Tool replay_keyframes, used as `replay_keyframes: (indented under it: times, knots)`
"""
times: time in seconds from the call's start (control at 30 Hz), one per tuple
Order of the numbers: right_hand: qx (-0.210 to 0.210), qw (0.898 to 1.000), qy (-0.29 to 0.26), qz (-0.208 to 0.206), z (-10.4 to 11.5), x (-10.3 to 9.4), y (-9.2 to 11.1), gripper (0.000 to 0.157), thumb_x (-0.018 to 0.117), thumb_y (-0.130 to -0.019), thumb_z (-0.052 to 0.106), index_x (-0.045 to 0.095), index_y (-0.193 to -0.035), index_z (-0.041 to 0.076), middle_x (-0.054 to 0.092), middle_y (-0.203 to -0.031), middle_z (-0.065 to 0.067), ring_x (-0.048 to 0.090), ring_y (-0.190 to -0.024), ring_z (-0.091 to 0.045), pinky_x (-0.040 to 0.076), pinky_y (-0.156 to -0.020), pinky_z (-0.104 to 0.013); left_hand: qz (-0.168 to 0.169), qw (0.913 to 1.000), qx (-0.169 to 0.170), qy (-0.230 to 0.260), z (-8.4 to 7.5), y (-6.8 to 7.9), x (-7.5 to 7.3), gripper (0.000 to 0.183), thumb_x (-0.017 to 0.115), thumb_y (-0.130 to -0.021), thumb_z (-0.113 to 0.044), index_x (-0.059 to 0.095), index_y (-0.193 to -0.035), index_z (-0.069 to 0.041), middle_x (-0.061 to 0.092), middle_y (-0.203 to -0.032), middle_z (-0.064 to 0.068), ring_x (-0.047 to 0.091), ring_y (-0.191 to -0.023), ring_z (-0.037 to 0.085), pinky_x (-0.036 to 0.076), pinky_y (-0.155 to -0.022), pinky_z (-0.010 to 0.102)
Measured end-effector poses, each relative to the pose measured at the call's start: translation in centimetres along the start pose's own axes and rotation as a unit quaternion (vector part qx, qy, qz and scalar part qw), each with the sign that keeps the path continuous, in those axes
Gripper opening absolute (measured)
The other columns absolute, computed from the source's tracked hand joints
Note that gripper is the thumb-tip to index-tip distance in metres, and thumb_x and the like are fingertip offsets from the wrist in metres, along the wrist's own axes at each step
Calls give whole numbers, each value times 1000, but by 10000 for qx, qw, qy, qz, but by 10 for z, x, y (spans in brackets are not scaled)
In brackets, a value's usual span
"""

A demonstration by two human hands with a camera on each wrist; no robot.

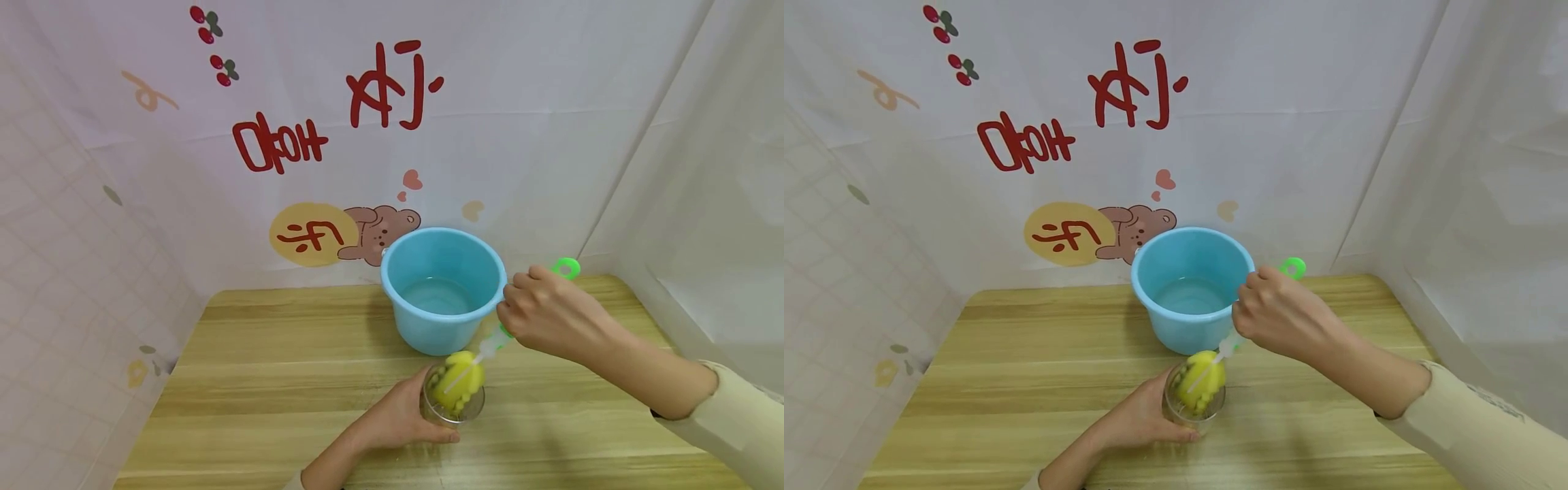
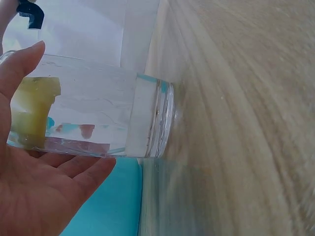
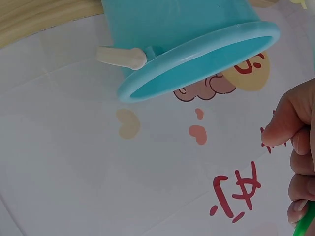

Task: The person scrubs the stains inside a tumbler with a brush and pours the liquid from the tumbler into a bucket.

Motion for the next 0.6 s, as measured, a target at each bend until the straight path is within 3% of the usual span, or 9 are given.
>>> replay_keyframes:
  times: [0.4,0.6]
  knots:
    - [68,9999,37,-80,-4,-10,14,34,17,-83,-15,26,-59,7,19,-57,-3,17,-52,-14,16,-53,-23,-50,9999,6,-136,0,1,-1,87,83,-68,-45,33,-138,-38,52,-124,-15,50,-113,4,41,-98,30]
    - [-55,9999,-27,-131,-1,-17,16,34,16,-83,-15,28,-59,6,20,-56,-3,18,-53,-14,16,-53,-24,-113,9996,-30,-268,1,2,-2,79,82,-67,-48,40,-132,-32,53,-121,-13,51,-110,4,42,-94,26]
Point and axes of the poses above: each hand's wrist, its own y-axis away from the middle knuckle, its own x-axis out of the palm, z = x × y, the point moved 5 cm from there along -y, towards the middle knuckle
